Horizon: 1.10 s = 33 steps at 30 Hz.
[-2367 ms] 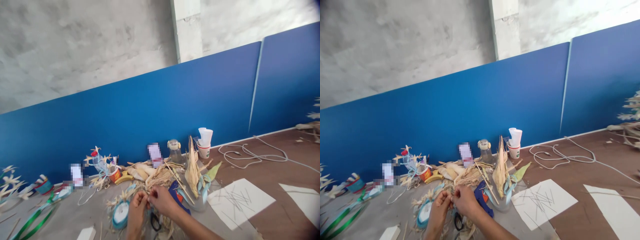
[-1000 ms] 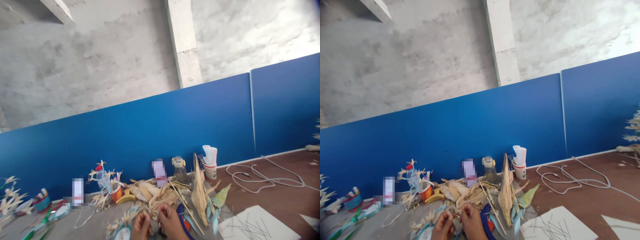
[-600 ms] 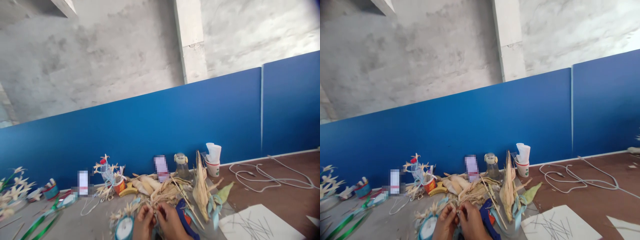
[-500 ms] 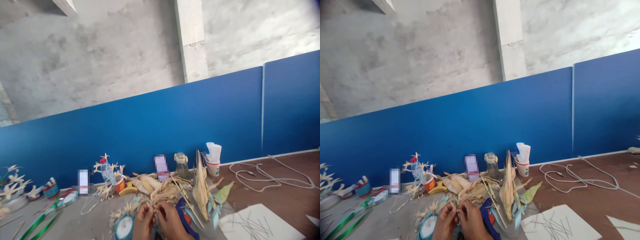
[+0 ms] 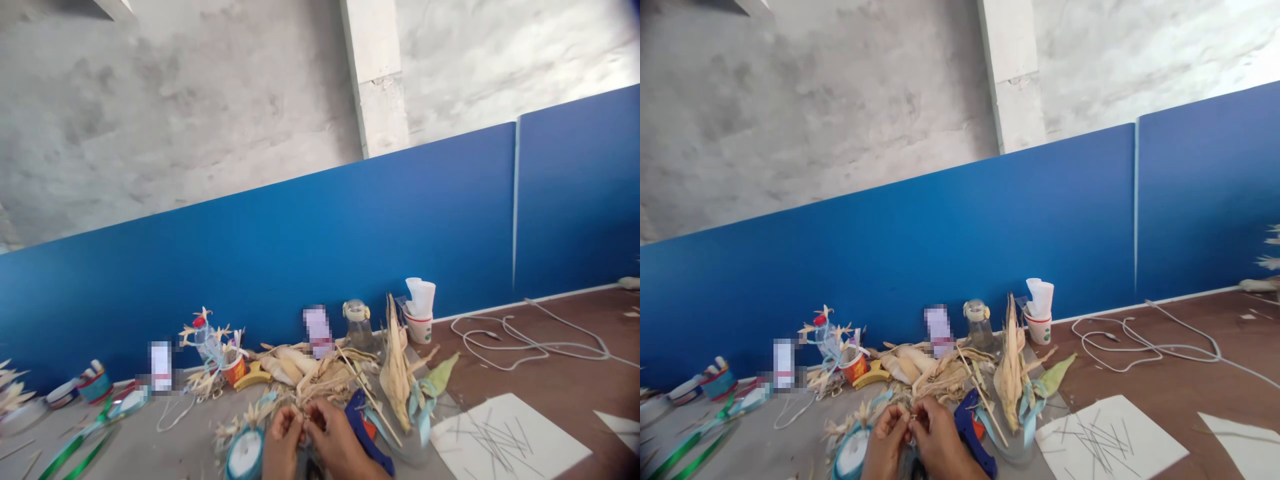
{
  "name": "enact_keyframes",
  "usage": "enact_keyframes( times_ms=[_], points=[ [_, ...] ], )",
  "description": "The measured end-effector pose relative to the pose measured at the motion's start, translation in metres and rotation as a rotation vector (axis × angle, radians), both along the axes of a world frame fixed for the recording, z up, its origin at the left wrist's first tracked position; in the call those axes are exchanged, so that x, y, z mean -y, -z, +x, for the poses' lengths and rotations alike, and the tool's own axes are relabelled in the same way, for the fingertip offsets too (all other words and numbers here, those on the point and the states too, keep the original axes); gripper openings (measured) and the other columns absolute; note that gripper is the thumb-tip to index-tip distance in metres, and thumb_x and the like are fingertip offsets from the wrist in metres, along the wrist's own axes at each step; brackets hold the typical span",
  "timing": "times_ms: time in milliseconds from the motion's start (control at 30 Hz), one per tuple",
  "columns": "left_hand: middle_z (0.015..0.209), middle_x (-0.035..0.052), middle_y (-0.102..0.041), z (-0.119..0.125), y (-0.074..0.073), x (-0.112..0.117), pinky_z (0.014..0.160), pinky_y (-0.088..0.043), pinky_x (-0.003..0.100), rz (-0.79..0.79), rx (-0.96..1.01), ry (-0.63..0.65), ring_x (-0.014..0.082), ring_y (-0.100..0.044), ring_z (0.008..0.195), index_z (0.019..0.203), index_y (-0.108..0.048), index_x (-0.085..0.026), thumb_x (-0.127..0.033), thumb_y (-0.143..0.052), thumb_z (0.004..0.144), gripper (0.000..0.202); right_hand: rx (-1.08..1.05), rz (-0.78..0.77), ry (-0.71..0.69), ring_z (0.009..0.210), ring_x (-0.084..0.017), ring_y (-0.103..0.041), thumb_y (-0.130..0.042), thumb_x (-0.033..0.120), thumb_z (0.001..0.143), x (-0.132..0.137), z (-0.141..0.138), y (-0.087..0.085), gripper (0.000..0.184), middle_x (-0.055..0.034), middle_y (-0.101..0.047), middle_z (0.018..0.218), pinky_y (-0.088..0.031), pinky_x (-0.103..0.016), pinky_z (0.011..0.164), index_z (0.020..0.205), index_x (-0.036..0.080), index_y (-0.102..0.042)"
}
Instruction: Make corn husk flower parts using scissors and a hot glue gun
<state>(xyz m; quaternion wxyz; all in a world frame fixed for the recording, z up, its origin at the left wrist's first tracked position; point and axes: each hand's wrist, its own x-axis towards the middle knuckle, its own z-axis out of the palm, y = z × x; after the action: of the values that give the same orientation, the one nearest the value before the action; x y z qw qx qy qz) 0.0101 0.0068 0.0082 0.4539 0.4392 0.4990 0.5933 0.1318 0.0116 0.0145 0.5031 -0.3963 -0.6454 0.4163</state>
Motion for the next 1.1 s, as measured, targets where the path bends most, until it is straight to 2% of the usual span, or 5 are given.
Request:
enact_keyframes(
  times_ms=[300,467,700,833,1100],
  points=[
    [0.051,-0.0041,-0.048,0.004,-0.005,0.003,0.053,-0.037,0.025,-0.006,-0.070,-0.013,0.0131,-0.043,0.050,0.062,-0.056,-0.019,-0.051,-0.073,0.058,0.037,-0.080,-0.018,0.025,0.062,-0.013,-0.050,-0.048,0.019,0.074,-0.005,-0.003,0.012,0.008,0.0015,-0.054,0.062,-0.038,-0.022,0.059,0.067,0.019,-0.051],
    [0.052,-0.0045,-0.048,0.000,-0.003,0.001,0.054,-0.038,0.025,0.016,-0.079,-0.059,0.0129,-0.044,0.051,0.064,-0.056,-0.019,-0.050,-0.073,0.060,0.037,-0.299,-0.116,-0.018,0.057,-0.012,-0.047,-0.055,0.022,0.064,-0.009,-0.008,0.012,0.011,0.0044,-0.048,0.063,-0.039,-0.022,0.056,0.069,0.020,-0.046],
    [0.056,-0.0027,-0.052,0.006,-0.007,0.000,0.054,-0.041,0.025,0.015,-0.097,-0.089,0.0141,-0.048,0.053,0.065,-0.057,-0.018,-0.052,-0.074,0.056,0.039,-0.391,-0.243,-0.048,0.046,-0.009,-0.042,-0.059,0.031,0.063,-0.012,-0.016,0.019,0.019,0.0064,-0.049,0.052,-0.033,-0.020,0.047,0.064,0.022,-0.042],
    [0.054,-0.0032,-0.051,0.009,-0.009,0.001,0.052,-0.042,0.025,0.029,-0.108,-0.078,0.0138,-0.048,0.051,0.065,-0.058,-0.018,-0.051,-0.074,0.058,0.037,-0.488,-0.282,-0.091,0.043,-0.008,-0.042,-0.064,0.041,0.062,-0.014,-0.018,0.016,0.030,0.0073,-0.049,0.048,-0.033,-0.020,0.045,0.062,0.022,-0.041],
    [0.055,-0.0025,-0.054,0.005,-0.009,-0.005,0.053,-0.044,0.025,0.069,-0.163,-0.074,0.0144,-0.050,0.052,0.068,-0.059,-0.018,-0.047,-0.074,0.061,0.034,-0.587,-0.305,-0.114,0.039,-0.007,-0.038,-0.065,0.044,0.060,-0.017,-0.018,0.006,0.033,0.0076,-0.047,0.045,-0.032,-0.020,0.045,0.059,0.022,-0.041]
  ],
)
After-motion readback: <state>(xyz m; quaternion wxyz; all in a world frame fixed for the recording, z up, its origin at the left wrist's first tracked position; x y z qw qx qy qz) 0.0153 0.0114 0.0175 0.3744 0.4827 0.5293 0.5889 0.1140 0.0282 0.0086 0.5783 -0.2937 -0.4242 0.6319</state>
